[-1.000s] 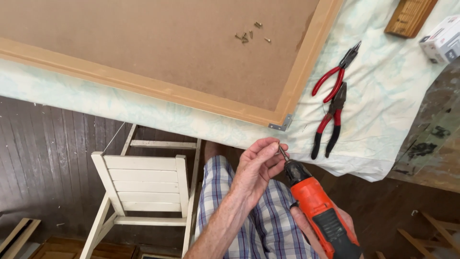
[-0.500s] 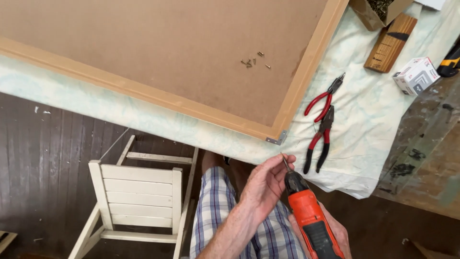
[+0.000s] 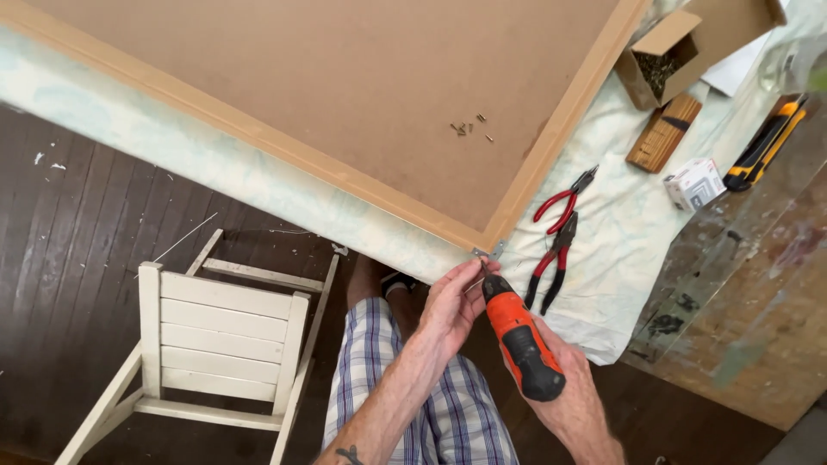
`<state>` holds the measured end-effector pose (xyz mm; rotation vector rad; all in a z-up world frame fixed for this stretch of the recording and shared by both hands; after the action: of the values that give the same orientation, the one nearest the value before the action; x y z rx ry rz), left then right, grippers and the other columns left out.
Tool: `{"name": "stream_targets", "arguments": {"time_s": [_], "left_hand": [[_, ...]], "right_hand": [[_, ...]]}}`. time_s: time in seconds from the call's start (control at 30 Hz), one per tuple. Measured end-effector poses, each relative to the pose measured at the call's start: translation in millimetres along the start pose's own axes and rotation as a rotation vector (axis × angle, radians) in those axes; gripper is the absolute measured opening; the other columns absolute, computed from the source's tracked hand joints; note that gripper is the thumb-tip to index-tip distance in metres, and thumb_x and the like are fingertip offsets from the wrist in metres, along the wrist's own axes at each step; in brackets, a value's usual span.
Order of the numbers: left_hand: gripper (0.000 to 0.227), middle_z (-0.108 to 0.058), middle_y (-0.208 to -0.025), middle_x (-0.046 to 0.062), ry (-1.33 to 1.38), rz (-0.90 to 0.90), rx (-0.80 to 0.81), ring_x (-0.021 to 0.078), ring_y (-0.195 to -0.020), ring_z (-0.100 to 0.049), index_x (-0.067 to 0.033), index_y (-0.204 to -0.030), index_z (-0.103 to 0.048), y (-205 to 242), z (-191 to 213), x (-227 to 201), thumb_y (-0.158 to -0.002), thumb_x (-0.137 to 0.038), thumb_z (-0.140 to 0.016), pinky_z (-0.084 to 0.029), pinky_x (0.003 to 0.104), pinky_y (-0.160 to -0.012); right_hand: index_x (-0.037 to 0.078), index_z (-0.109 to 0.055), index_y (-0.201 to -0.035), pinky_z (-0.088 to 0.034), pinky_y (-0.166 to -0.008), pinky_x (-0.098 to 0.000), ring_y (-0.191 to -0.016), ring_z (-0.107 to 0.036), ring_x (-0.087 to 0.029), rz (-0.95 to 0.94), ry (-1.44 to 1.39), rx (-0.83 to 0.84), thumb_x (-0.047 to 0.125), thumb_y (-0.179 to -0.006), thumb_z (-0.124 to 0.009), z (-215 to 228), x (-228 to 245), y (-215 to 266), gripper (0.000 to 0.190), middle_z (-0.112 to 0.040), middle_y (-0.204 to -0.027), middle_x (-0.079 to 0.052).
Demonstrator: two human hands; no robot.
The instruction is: Attaching metal corner brackets to a wooden frame using a power drill and screws
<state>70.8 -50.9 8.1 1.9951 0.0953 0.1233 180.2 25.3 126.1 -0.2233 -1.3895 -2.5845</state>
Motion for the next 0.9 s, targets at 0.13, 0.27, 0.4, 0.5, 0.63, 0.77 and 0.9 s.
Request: {"name": "stream_targets", "arguments": {"time_s": [0.13,0.27,0.4,0.5,0.63,0.77,0.9], "left_hand": [[0.024,-0.076,-0.112,0.018,0.021,0.015,-0.018,0.0214,-0.097,-0.073,0.0003,-0.117,-0.070,2.0,-5.2,-3.0,-0.097,-0.011,-0.067,-0.062,0.031,-0.082],[0.022,-0.076,-0.112,0.018,0.043,0.031,-0.035,0.0217,-0.098,-0.073,-0.0006,-0.117,-0.069,1.1,-7.0,-2.9,-0.098,-0.010,-0.066,-0.062,0.032,-0.084],[0.020,-0.075,-0.112,0.018,0.064,0.024,-0.023,0.0212,-0.097,-0.072,-0.0005,-0.116,-0.068,-2.3,-6.0,-1.0,-0.099,-0.010,-0.065,-0.062,0.031,-0.085],[0.021,-0.075,-0.112,0.018,0.072,0.031,-0.030,0.0216,-0.099,-0.072,0.0000,-0.116,-0.069,-3.2,-6.3,0.1,-0.099,-0.010,-0.065,-0.061,0.031,-0.086],[0.018,-0.075,-0.110,0.019,0.106,0.025,-0.043,0.0233,-0.102,-0.073,0.0009,-0.113,-0.069,-9.2,-2.3,4.0,-0.098,-0.009,-0.065,-0.060,0.034,-0.092],[0.019,-0.075,-0.111,0.020,0.121,0.031,-0.048,0.0231,-0.100,-0.073,0.0015,-0.114,-0.070,-8.6,-0.7,3.4,-0.098,-0.009,-0.066,-0.061,0.032,-0.088],[0.020,-0.075,-0.111,0.020,0.123,0.029,-0.039,0.0222,-0.098,-0.073,0.0015,-0.114,-0.069,-8.9,-1.6,2.7,-0.097,-0.009,-0.066,-0.061,0.032,-0.089]], "right_hand": [[0.032,-0.062,-0.141,-0.056,-0.071,-0.0361,-0.066,-0.068,-0.024,-0.083,0.015,0.069,0.031,-0.087,-0.070,11.3,17.4,3.8,0.055,-0.077,-0.078,-0.004],[0.034,-0.059,-0.144,-0.057,-0.071,-0.0358,-0.070,-0.070,-0.023,-0.087,0.058,0.081,0.031,-0.086,-0.070,13.4,19.4,0.2,0.058,-0.078,-0.083,-0.003],[0.036,-0.060,-0.143,-0.056,-0.072,-0.0354,-0.073,-0.070,-0.024,-0.124,0.075,0.109,0.032,-0.087,-0.068,20.5,30.4,-0.3,0.057,-0.078,-0.085,-0.003],[0.036,-0.058,-0.145,-0.058,-0.073,-0.0371,-0.076,-0.071,-0.025,-0.159,0.090,0.136,0.030,-0.088,-0.067,22.3,30.9,-2.5,0.058,-0.078,-0.089,-0.006],[0.034,-0.059,-0.141,-0.055,-0.078,-0.0377,-0.081,-0.071,-0.028,-0.116,0.145,0.142,0.032,-0.087,-0.065,24.5,33.4,-5.0,0.054,-0.078,-0.091,-0.004],[0.036,-0.057,-0.145,-0.054,-0.077,-0.0372,-0.078,-0.070,-0.028,-0.156,0.160,0.171,0.028,-0.088,-0.062,28.0,45.6,-2.5,0.058,-0.078,-0.087,-0.005],[0.036,-0.056,-0.147,-0.055,-0.080,-0.0382,-0.083,-0.072,-0.028,-0.156,0.156,0.167,0.031,-0.089,-0.061,27.4,43.4,-2.7,0.058,-0.079,-0.095,-0.005]]}}
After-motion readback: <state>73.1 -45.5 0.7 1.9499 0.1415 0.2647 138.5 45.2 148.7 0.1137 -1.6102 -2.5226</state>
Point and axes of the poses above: each hand's wrist, its own y-axis away from the middle knuckle, its own z-axis out of the back of the hand, x = y × z, the point moved 1 cm from there along -y, towards the middle knuckle
